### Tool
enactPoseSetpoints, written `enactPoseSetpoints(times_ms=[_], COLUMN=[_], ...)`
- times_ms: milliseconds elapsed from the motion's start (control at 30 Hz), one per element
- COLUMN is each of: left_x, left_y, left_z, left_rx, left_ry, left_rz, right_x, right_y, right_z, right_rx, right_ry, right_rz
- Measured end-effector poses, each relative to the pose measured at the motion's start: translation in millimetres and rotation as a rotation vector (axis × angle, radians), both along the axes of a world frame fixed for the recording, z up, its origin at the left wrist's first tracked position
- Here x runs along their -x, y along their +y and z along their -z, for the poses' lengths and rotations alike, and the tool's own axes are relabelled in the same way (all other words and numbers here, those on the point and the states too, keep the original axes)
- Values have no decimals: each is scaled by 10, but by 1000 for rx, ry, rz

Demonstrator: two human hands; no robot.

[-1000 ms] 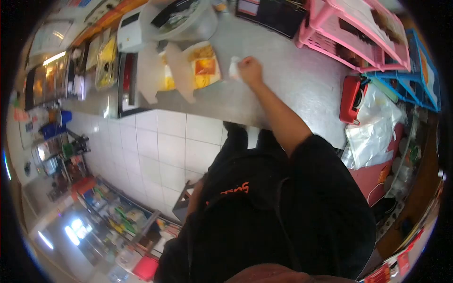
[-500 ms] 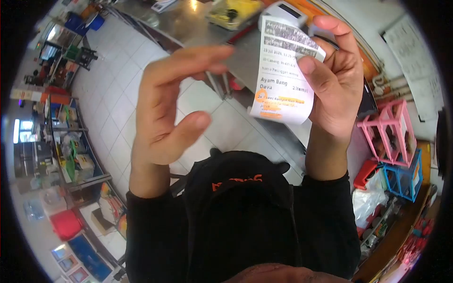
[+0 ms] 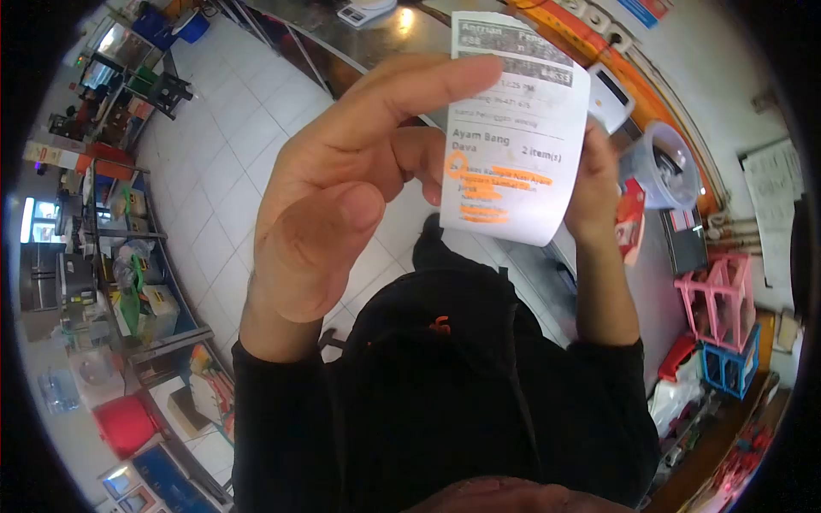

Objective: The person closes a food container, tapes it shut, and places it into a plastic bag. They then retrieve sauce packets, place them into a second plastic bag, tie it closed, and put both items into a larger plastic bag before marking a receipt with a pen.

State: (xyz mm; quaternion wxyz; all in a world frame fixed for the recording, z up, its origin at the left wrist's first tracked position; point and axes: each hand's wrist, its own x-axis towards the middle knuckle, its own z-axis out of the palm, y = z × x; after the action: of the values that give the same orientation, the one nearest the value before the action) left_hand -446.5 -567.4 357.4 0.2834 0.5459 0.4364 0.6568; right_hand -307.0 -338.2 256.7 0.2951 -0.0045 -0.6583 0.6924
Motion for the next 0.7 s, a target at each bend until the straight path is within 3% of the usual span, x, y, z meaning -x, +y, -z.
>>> enactPoseSetpoints(times_ms=[33, 200, 233, 267, 300, 367, 400, 467, 567, 700], left_x=[195, 1250, 1473, 1680, 1892, 2337, 2538, 2928, 3492, 4224], left_y=[38, 453, 559, 646, 736, 932, 1030, 1256, 1597, 2071], left_z=[1, 74, 45, 30, 13, 16, 13, 26, 73, 190], left_rx=[5, 62, 81, 81, 80, 51, 51, 56, 41, -1], left_ry=[-1, 32, 39, 19, 0, -50, -52, -51, -36, -21], left_rz=[11, 26, 33, 51, 69, 124, 143, 189, 260, 383], right_x=[67, 164, 236, 494, 455, 696, 732, 936, 1406, 2196], right_y=[93, 300, 316, 183, 171, 576, 854, 1139, 1419, 1681], right_z=[333, 2412, 2588, 2423, 2080, 2759, 2933, 2771, 2156, 1581], right_rx=[-143, 176, 257, 671, 754, 544, 297, -199, 7, 199], right_ry=[-153, -624, -926, -857, -846, -1006, -1128, -1346, -1293, -1009], right_rz=[50, -206, -295, -459, -291, -341, -404, -523, -460, -309])
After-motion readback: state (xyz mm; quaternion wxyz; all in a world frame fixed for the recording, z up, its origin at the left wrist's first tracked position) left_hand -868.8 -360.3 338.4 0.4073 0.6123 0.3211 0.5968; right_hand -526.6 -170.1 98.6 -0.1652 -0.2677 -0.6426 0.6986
